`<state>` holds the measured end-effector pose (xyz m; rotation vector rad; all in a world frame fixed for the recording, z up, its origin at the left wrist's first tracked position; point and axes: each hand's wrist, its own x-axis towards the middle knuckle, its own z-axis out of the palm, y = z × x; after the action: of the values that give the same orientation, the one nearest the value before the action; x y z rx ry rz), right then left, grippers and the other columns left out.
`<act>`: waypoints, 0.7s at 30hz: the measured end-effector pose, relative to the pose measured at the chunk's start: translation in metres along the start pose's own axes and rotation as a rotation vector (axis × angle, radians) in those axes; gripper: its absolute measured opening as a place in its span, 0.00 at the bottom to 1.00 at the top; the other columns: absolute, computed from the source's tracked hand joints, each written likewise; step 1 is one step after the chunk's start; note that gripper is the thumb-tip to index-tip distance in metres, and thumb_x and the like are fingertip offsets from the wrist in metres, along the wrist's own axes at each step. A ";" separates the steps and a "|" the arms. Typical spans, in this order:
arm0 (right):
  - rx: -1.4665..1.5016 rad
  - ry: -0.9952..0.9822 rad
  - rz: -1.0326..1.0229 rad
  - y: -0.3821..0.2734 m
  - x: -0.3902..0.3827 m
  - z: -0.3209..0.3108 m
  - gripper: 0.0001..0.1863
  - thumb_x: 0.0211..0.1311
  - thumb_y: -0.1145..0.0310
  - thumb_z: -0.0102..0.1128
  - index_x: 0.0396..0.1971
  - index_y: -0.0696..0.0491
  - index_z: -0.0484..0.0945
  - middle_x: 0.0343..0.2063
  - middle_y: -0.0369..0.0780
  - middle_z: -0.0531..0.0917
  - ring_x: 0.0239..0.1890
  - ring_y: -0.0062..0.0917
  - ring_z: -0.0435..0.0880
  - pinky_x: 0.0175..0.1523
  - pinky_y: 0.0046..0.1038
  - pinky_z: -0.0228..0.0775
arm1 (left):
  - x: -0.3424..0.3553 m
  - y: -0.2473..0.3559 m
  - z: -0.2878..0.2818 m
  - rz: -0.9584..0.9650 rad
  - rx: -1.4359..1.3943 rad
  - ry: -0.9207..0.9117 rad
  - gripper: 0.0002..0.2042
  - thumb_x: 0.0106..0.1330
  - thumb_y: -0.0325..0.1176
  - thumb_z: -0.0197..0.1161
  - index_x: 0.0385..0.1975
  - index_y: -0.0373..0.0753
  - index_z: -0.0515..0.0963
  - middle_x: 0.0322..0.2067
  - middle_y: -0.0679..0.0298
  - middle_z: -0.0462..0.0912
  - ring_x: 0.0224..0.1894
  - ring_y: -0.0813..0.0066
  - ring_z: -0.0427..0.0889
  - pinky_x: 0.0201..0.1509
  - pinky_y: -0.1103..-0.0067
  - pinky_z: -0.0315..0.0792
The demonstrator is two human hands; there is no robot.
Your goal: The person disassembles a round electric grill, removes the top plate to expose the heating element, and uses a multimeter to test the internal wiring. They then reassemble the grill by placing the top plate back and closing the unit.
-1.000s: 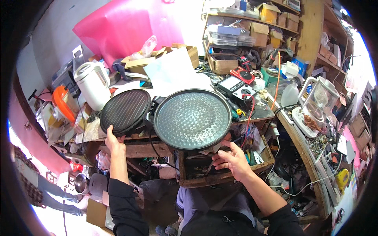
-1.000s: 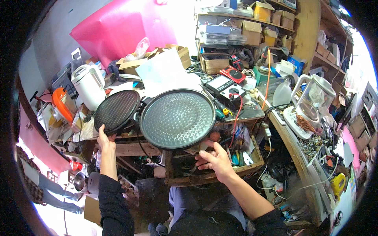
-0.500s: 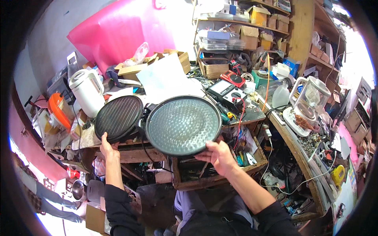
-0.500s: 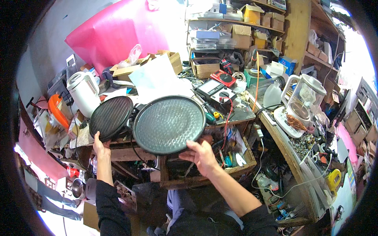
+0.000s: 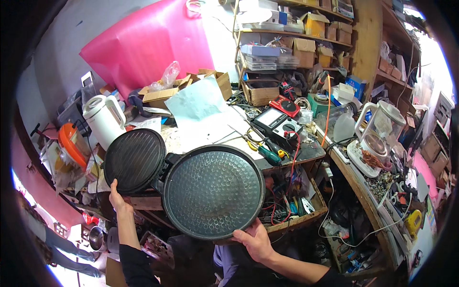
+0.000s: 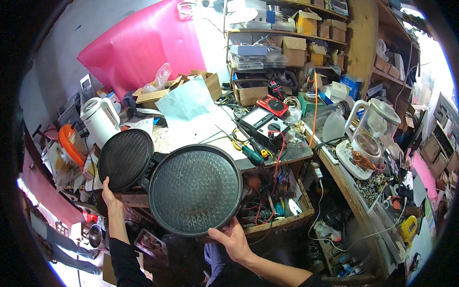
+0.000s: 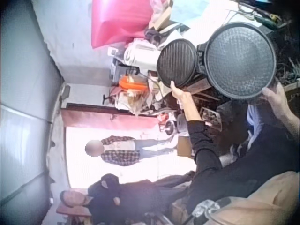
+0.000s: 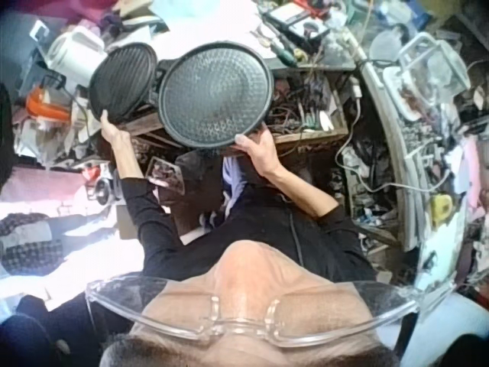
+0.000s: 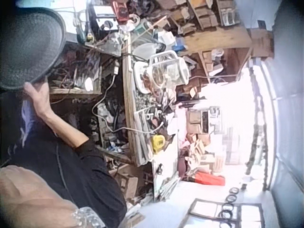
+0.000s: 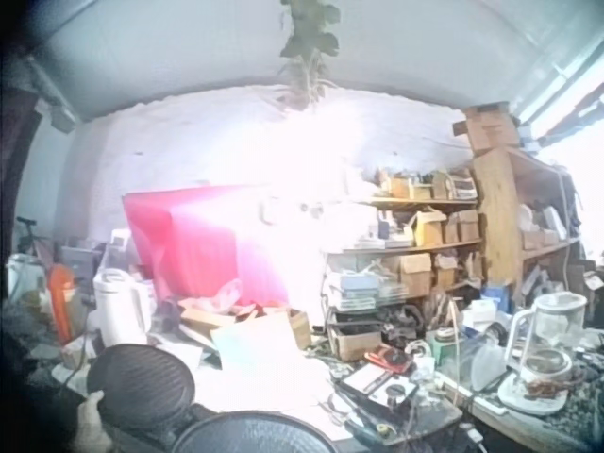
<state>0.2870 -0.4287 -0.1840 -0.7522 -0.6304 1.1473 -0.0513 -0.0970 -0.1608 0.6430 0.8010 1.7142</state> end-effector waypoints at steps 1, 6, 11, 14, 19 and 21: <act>0.019 -0.002 0.004 0.000 -0.001 0.001 0.34 0.66 0.77 0.67 0.69 0.58 0.62 0.61 0.44 0.78 0.61 0.33 0.82 0.63 0.40 0.81 | -0.002 0.001 0.000 -0.017 0.001 -0.002 0.25 0.66 0.40 0.71 0.59 0.29 0.79 0.57 0.55 0.85 0.55 0.58 0.86 0.61 0.63 0.80; -0.034 -0.026 -0.010 -0.007 0.004 -0.003 0.34 0.67 0.74 0.67 0.68 0.59 0.61 0.60 0.45 0.78 0.62 0.34 0.81 0.65 0.40 0.79 | -0.011 -0.001 0.003 -0.026 -0.010 0.035 0.26 0.66 0.39 0.71 0.60 0.28 0.78 0.58 0.54 0.84 0.56 0.57 0.85 0.62 0.63 0.80; 0.005 0.016 0.048 -0.017 0.009 0.006 0.35 0.68 0.74 0.66 0.70 0.61 0.59 0.63 0.47 0.75 0.65 0.33 0.77 0.70 0.36 0.71 | -0.007 -0.006 0.007 -0.021 -0.011 0.062 0.26 0.66 0.39 0.71 0.60 0.30 0.79 0.58 0.54 0.84 0.56 0.58 0.85 0.62 0.63 0.80; 0.000 0.024 -0.003 -0.010 0.007 0.020 0.37 0.67 0.76 0.66 0.71 0.61 0.56 0.63 0.48 0.74 0.65 0.33 0.77 0.71 0.36 0.70 | 0.009 -0.014 -0.001 -0.039 -0.023 0.053 0.26 0.66 0.41 0.72 0.59 0.31 0.79 0.58 0.55 0.84 0.56 0.57 0.85 0.63 0.62 0.79; -0.007 -0.005 -0.054 0.016 -0.007 0.023 0.41 0.65 0.77 0.68 0.72 0.61 0.53 0.66 0.47 0.70 0.69 0.32 0.72 0.76 0.38 0.63 | 0.004 -0.014 -0.019 -0.132 -0.065 -0.021 0.26 0.66 0.45 0.71 0.59 0.34 0.80 0.58 0.56 0.85 0.57 0.56 0.85 0.66 0.62 0.77; -0.010 -0.036 -0.029 0.021 -0.017 0.022 0.43 0.64 0.76 0.70 0.73 0.60 0.53 0.67 0.47 0.68 0.70 0.33 0.70 0.77 0.39 0.60 | 0.004 -0.012 -0.042 -0.098 -0.073 -0.034 0.26 0.66 0.46 0.70 0.59 0.35 0.80 0.58 0.56 0.85 0.58 0.55 0.84 0.67 0.61 0.75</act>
<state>0.2532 -0.4355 -0.1885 -0.7299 -0.6756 1.1344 -0.0772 -0.0992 -0.1964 0.5725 0.7315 1.6312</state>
